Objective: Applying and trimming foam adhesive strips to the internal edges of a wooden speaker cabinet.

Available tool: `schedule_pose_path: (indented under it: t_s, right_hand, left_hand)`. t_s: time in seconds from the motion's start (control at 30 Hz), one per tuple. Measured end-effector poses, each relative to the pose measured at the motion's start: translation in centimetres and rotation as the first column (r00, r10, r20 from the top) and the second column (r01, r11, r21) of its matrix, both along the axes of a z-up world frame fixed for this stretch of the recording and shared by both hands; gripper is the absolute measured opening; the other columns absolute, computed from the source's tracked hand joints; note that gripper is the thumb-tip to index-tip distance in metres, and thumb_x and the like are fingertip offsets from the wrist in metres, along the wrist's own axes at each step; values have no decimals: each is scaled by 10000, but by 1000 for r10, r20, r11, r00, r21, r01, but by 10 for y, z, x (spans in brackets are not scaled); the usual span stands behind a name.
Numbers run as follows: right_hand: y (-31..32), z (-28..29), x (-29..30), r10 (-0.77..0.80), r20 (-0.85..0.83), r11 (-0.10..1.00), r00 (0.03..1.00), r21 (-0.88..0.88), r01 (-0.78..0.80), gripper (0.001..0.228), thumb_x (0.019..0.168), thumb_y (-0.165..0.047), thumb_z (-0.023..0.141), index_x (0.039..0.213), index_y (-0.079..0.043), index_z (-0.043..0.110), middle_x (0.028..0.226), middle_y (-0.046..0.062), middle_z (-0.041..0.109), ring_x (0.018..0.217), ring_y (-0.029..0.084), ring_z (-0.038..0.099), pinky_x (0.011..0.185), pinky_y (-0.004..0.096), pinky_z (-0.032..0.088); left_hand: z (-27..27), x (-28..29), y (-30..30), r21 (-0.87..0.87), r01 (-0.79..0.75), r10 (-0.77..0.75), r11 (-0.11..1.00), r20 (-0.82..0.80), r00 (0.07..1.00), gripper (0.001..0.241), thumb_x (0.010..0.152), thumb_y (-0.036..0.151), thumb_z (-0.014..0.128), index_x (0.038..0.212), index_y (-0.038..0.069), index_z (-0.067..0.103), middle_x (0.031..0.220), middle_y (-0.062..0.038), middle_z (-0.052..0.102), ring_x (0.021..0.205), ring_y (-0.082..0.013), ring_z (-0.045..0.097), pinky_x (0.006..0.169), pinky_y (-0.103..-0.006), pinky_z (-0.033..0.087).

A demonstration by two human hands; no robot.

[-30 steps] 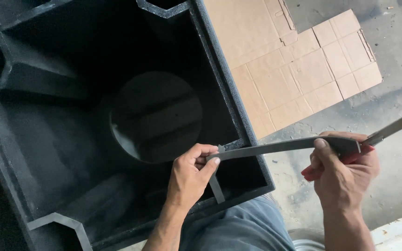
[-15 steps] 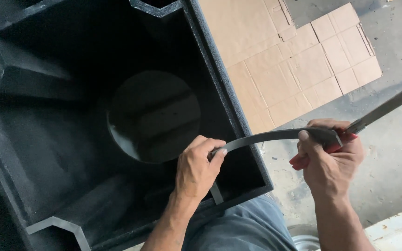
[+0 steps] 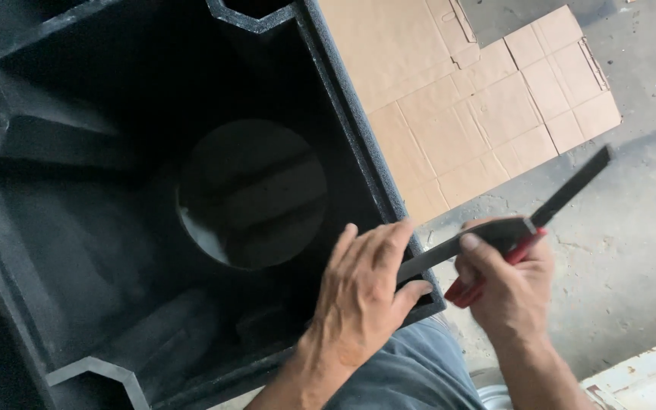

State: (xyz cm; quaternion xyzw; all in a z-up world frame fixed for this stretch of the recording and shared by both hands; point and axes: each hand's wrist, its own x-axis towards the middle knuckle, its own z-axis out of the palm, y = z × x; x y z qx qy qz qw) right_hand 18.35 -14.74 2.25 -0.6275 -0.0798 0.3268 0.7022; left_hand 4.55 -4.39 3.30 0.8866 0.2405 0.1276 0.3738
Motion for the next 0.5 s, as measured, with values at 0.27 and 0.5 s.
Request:
schedule_pose_path:
  t_s: [0.27,0.5]
  right_hand:
    - [-14,-22,-28,88,113,983,990,-170,-68,88,889,-71,676,955,-29,636,693,86,576,411,119,483,349,220,411]
    - [-46,-32,-10,487,543,857,684,-447,-256,152,842,-118,683,986,-84,651,950,71,677,671,135,606,610,255,479]
  left_hand:
    - [-17,-29,17,36,-36,40,999,-128,991,444,799,139,796,1219,95,656,1006,-44,674,751,-271,657,591,-407,537]
    - [-45,-33,15,258,-155,216,954,-229,949,370,793,339,848,1112,179,750,924,-20,645,695,-209,556,496,-346,444]
